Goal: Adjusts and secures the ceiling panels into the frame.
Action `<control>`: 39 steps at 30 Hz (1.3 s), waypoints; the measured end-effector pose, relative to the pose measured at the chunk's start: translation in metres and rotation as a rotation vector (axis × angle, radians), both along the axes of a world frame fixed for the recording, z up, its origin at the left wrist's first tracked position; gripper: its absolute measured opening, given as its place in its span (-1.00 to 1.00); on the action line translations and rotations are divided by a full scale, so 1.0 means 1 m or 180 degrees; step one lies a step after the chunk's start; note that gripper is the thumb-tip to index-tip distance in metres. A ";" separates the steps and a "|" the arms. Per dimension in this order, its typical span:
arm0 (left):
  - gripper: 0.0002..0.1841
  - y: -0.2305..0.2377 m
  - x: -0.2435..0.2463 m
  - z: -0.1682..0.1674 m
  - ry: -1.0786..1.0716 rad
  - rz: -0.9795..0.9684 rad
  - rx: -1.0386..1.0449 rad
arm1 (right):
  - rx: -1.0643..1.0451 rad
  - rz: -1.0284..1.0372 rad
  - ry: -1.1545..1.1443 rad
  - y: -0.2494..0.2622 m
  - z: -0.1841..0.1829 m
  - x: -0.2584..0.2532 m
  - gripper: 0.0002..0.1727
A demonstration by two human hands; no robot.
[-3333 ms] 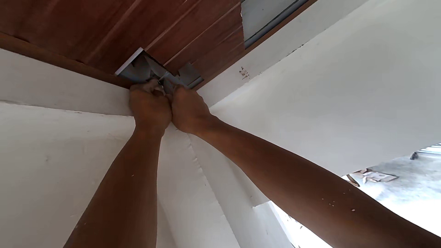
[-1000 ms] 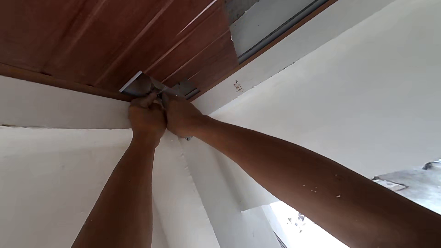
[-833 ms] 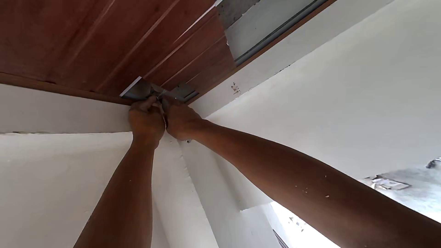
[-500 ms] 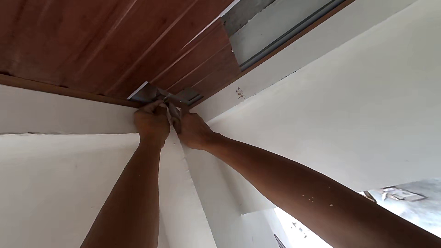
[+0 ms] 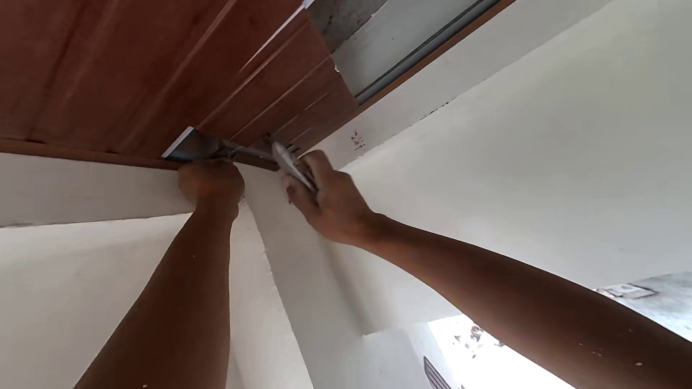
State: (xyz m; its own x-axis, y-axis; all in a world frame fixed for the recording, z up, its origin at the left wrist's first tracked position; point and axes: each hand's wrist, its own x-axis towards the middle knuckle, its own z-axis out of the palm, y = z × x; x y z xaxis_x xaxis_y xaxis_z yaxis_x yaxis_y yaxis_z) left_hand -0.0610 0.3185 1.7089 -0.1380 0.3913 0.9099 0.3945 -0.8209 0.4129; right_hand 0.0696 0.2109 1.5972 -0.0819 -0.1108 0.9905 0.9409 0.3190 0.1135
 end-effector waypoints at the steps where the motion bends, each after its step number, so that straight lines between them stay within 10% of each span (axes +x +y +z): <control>1: -0.58 -0.002 0.001 -0.001 0.0077 0.0106 0.0009 | 0.0270 0.0113 0.0038 -0.007 0.001 0.007 -0.63; 7: -0.69 0.005 0.015 -0.014 -0.0319 -0.0110 0.0548 | 0.1564 0.0736 0.0727 -0.058 0.051 0.049 -0.71; 14: -0.58 0.038 0.028 -0.027 -0.0859 -0.0728 0.2129 | 0.0645 0.0474 0.0188 -0.079 0.113 0.090 -0.47; 39: -0.80 0.046 0.029 -0.009 -0.1150 -0.1441 0.2457 | 0.2349 -0.0125 -0.0413 0.001 0.110 0.102 -0.71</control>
State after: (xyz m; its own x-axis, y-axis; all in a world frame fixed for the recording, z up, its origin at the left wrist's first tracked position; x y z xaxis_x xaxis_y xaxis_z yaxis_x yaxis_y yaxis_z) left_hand -0.0325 0.3642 1.6996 -0.4432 -0.2119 0.8710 -0.0713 -0.9602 -0.2699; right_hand 0.1714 0.2115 1.7071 -0.2105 -0.7371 0.6422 0.9146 0.0835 0.3956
